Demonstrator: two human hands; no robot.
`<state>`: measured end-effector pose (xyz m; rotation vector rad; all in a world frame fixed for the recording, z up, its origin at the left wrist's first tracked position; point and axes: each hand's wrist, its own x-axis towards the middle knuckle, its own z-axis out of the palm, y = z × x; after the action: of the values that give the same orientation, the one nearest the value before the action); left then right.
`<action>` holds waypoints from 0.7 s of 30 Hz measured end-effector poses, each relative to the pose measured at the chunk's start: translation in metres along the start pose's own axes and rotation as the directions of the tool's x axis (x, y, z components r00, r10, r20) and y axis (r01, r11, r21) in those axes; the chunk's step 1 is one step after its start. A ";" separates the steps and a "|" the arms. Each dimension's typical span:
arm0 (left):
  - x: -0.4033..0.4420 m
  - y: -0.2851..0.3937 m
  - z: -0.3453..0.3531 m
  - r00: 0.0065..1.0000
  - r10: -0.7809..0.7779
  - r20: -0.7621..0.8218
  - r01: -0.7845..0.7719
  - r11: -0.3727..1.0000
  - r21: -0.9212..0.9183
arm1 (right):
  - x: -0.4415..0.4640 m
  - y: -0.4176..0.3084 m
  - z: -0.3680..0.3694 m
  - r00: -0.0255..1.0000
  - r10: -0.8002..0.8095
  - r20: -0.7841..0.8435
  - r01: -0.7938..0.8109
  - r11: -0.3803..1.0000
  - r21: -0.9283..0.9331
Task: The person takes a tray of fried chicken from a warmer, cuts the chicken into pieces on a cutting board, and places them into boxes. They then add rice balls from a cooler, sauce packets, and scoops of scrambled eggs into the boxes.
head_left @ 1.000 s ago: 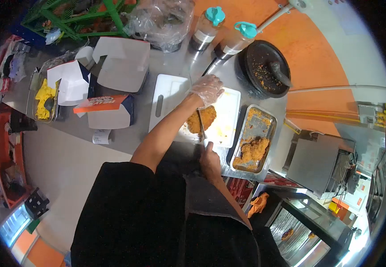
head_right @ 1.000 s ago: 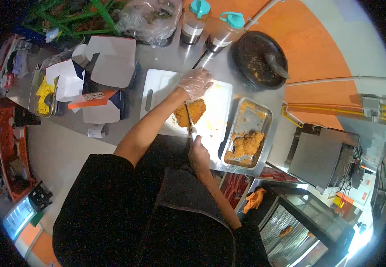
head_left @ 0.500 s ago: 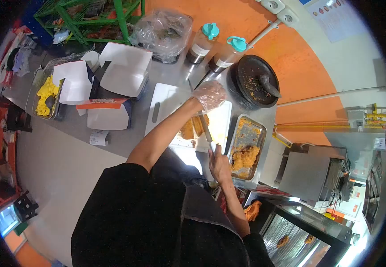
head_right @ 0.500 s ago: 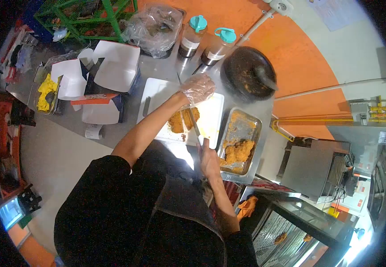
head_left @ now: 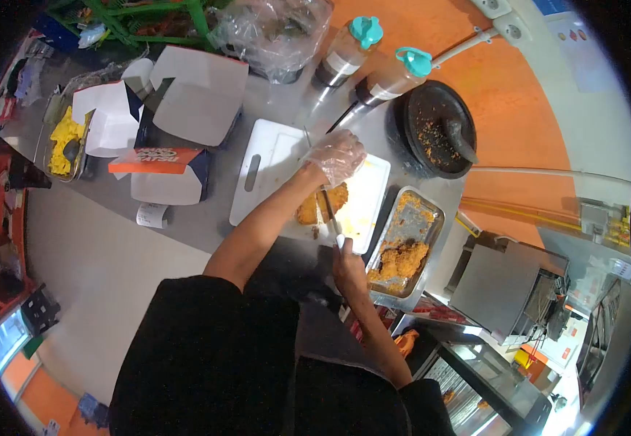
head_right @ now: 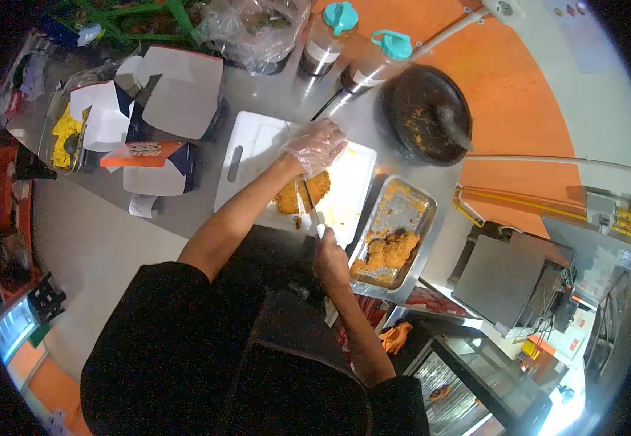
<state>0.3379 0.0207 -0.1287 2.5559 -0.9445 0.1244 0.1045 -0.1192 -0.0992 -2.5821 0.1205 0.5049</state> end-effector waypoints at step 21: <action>0.032 0.016 -0.007 0.994 0.084 0.064 -0.084 0.996 0.002 | 0.003 0.002 -0.039 0.999 0.032 0.030 -0.030 0.997 -0.076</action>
<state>0.3527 -0.0067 -0.1094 2.5388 -1.0770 0.0699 0.1195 -0.1405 -0.0697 -2.6481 0.1332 0.5718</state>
